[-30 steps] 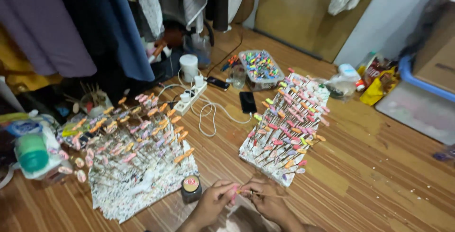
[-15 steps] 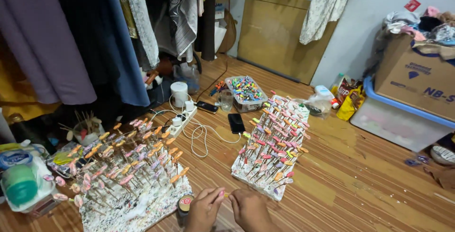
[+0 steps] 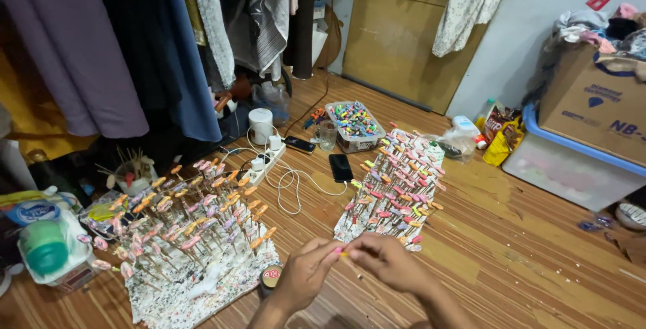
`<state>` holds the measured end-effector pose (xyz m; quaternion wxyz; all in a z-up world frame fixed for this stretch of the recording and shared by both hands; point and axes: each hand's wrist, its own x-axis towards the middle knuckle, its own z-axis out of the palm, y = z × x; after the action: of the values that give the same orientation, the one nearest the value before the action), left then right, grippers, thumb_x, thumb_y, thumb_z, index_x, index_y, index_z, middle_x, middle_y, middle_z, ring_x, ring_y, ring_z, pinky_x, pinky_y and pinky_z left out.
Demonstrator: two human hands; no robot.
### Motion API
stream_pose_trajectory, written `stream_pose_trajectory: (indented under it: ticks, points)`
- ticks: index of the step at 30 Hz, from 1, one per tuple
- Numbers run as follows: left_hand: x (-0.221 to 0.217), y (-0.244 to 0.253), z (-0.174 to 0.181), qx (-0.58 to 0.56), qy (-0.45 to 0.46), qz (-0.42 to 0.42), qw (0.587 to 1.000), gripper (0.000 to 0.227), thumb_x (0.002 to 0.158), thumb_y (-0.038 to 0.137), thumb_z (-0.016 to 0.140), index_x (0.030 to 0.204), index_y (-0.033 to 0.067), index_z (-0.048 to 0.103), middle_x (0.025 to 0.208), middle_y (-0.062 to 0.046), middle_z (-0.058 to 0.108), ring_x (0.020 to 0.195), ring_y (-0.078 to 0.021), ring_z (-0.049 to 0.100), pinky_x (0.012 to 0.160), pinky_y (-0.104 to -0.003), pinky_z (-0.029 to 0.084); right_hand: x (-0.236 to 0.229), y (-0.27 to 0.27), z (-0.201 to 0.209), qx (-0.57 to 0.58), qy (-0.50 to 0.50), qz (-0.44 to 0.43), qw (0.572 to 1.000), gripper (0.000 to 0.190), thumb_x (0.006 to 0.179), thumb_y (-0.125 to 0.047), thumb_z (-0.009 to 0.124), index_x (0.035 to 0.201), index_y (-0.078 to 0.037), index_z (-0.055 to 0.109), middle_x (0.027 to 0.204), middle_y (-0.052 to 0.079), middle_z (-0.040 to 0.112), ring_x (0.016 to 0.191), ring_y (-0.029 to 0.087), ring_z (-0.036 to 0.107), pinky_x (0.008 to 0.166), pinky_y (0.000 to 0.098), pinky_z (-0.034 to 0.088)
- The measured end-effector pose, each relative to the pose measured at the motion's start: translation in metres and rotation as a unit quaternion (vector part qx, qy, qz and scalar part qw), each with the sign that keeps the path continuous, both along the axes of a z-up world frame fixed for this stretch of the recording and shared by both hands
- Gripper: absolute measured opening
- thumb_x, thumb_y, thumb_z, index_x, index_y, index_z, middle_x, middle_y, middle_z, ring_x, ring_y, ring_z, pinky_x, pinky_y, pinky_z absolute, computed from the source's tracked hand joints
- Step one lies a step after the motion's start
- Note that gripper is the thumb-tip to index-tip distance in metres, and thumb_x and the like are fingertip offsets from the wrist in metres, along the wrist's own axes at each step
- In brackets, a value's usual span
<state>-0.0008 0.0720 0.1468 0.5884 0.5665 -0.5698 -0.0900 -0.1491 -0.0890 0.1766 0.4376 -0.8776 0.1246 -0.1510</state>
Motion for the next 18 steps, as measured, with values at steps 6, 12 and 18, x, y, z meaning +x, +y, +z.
stream_pose_trajectory:
  ticks: [6,12,18]
  points:
    - [-0.002,-0.023,0.066,-0.014,-0.001,-0.015,1.000,0.032,0.098,0.027,0.058,0.114,0.0077,0.076,0.105,-0.011,0.074,0.091,-0.0192,0.070,0.075,-0.030,0.060,-0.015,-0.007,0.078,-0.077,-0.071,0.038,0.994,0.008,0.092,-0.004,0.067,0.086,-0.009,0.068,0.079,0.000,0.065,0.065,0.010,0.056,0.056,0.0251,0.047]
    - [-0.009,-0.036,0.118,-0.129,0.041,-0.044,0.990,0.022,0.095,0.018,0.069,0.113,0.0128,0.081,0.099,-0.010,0.077,0.097,-0.0223,0.072,0.087,-0.038,0.056,-0.009,-0.005,0.107,-0.050,-0.271,0.015,0.961,0.023,0.089,-0.018,0.076,0.090,0.004,0.070,0.074,0.009,0.061,0.049,0.016,0.068,0.044,0.0244,0.060]
    - [-0.008,-0.031,0.148,-0.160,0.048,-0.058,0.984,0.015,0.091,0.014,0.073,0.100,0.0112,0.083,0.093,-0.008,0.077,0.091,-0.0172,0.069,0.084,-0.036,0.056,-0.020,0.000,0.146,0.013,-0.193,0.049,0.980,0.017,0.096,-0.011,0.064,0.098,0.003,0.073,0.081,0.009,0.060,0.061,0.017,0.061,0.052,0.0266,0.057]
